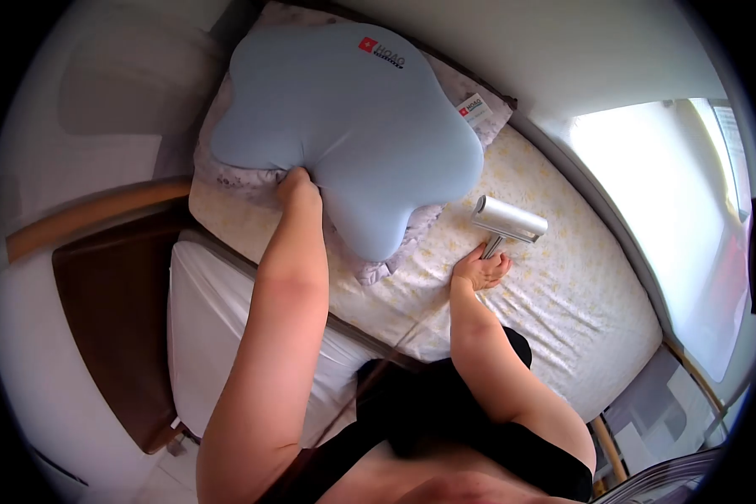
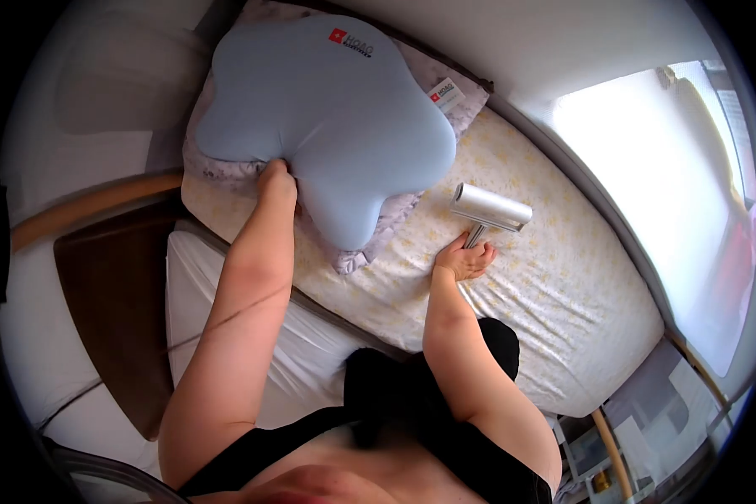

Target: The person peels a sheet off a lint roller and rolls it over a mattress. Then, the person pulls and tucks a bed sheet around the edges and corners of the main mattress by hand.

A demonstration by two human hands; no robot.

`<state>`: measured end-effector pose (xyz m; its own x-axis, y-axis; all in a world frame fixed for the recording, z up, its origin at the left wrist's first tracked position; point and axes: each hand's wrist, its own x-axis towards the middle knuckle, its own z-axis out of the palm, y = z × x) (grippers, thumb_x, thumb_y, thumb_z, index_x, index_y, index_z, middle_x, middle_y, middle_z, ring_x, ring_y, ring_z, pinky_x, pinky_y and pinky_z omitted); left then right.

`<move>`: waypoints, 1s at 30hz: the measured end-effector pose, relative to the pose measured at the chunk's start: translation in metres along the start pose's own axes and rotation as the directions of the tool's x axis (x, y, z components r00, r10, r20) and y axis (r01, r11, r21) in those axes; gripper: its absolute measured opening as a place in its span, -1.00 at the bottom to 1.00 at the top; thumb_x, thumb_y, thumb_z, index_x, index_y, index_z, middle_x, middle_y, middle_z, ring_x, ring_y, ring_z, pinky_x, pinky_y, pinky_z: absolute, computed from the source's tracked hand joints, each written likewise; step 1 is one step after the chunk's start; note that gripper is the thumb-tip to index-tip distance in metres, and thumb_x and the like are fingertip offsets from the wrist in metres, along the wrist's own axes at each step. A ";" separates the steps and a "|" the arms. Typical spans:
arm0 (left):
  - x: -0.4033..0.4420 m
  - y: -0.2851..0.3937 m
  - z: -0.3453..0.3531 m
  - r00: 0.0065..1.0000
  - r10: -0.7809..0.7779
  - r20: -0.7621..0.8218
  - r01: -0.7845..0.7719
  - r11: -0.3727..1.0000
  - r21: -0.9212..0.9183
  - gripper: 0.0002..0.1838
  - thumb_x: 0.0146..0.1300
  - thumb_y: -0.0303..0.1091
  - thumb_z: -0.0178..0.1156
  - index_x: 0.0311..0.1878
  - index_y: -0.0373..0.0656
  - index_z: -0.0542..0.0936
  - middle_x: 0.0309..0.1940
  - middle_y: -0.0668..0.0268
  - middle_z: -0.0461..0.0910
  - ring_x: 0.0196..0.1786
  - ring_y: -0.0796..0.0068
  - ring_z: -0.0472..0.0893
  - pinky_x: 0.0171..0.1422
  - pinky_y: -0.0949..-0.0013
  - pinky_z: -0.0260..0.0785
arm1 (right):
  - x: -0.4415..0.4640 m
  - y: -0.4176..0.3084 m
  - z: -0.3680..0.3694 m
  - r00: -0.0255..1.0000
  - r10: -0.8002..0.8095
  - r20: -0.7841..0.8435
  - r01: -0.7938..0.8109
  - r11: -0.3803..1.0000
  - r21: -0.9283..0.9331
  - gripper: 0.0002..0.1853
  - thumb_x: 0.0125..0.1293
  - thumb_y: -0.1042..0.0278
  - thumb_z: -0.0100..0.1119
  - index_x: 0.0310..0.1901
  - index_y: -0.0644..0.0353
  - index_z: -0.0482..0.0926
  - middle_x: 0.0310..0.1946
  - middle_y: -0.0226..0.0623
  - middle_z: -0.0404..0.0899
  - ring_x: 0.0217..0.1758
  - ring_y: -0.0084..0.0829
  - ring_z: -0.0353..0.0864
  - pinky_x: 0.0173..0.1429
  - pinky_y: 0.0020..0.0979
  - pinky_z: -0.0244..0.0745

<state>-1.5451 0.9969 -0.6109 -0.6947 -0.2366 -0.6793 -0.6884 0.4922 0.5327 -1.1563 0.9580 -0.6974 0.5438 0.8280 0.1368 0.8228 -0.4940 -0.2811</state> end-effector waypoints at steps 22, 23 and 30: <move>-0.378 -0.182 -0.304 0.566 0.562 0.603 -0.615 0.775 -0.146 -0.74 -0.17 -0.59 0.16 -0.72 -0.14 0.26 -0.68 0.54 0.28 -0.57 0.72 0.31 -0.52 0.43 0.10 | 0.009 0.058 -0.256 0.296 -0.265 0.918 -0.952 0.000 0.307 -0.77 0.30 0.26 0.23 -0.24 0.28 0.53 -0.47 -0.30 0.55 -0.47 -0.36 0.53 -0.33 -0.35 0.44; -0.398 -0.172 -0.319 0.508 0.588 0.629 -0.663 0.733 -0.150 -0.72 -0.16 -0.60 0.15 -0.74 -0.14 0.24 -0.72 0.54 0.25 -0.60 0.73 0.28 -0.55 0.42 0.07 | 0.012 0.064 -0.276 0.308 -0.284 0.908 -0.947 -0.003 0.320 -0.77 0.30 0.26 0.23 -0.24 0.28 0.53 -0.47 -0.30 0.55 -0.47 -0.36 0.53 -0.33 -0.35 0.44; -0.556 -0.088 -0.386 -0.197 0.643 0.740 -0.914 0.153 -0.376 -0.76 -0.08 -0.59 0.12 -0.67 -0.16 0.27 -0.72 0.39 0.23 -0.62 0.63 0.24 -0.53 0.36 0.06 | 0.097 0.069 -0.465 0.635 -0.381 0.673 -0.752 -0.102 0.652 -0.79 0.30 0.28 0.22 -0.26 0.27 0.53 -0.48 -0.31 0.54 -0.47 -0.37 0.52 -0.34 -0.36 0.43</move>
<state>-1.1785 0.7621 -0.0851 -0.1512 0.9832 0.1025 0.4514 -0.0236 0.8920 -0.9698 0.8811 -0.2623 -0.0790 0.8920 -0.4451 -0.6006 -0.3989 -0.6929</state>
